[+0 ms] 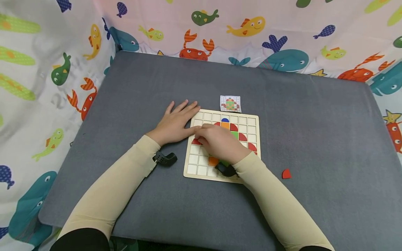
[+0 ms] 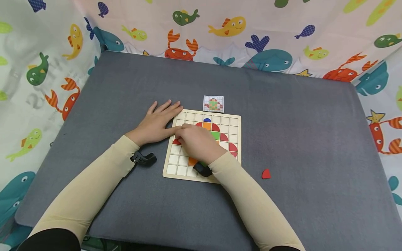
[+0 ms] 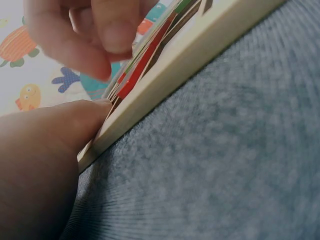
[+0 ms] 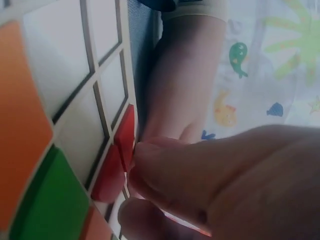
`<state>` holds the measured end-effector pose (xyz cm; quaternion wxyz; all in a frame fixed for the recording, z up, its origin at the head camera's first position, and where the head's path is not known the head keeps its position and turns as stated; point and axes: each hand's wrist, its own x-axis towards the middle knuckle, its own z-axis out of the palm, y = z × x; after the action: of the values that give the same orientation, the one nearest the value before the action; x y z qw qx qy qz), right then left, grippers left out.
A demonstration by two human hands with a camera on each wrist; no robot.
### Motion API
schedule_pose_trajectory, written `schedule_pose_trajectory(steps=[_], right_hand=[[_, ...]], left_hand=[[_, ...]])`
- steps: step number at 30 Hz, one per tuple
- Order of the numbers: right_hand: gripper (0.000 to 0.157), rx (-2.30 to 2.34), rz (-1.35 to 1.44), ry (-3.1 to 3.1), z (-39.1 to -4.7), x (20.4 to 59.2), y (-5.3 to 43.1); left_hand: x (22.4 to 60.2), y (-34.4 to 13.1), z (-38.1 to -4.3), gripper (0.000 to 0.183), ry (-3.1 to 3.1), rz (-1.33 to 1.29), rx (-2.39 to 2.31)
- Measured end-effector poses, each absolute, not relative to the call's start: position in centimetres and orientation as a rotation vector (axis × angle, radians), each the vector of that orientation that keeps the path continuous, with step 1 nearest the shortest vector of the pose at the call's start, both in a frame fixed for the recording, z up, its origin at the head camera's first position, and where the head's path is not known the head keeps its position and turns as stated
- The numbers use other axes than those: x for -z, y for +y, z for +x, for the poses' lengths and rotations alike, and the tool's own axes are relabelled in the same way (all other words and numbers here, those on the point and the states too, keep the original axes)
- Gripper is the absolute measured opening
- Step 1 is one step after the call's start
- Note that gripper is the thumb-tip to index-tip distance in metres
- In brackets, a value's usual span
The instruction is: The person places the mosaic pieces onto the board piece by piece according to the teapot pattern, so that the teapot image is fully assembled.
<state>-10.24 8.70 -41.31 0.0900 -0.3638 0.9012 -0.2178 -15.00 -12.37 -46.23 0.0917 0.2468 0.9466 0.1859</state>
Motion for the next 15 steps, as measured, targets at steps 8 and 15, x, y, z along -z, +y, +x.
schedule_pose_trajectory(steps=[8,15], right_hand=[[0.011,0.665,-1.0,2.691,-8.9,40.0,10.6],[0.012,0.694,-0.918,2.705,-8.3,38.6,13.8]], left_hand=[[46.3,-12.4,-14.9,0.082,2.806,0.714,-0.578],[46.2,-12.2,-15.1,0.081,2.791,0.703,-0.573]])
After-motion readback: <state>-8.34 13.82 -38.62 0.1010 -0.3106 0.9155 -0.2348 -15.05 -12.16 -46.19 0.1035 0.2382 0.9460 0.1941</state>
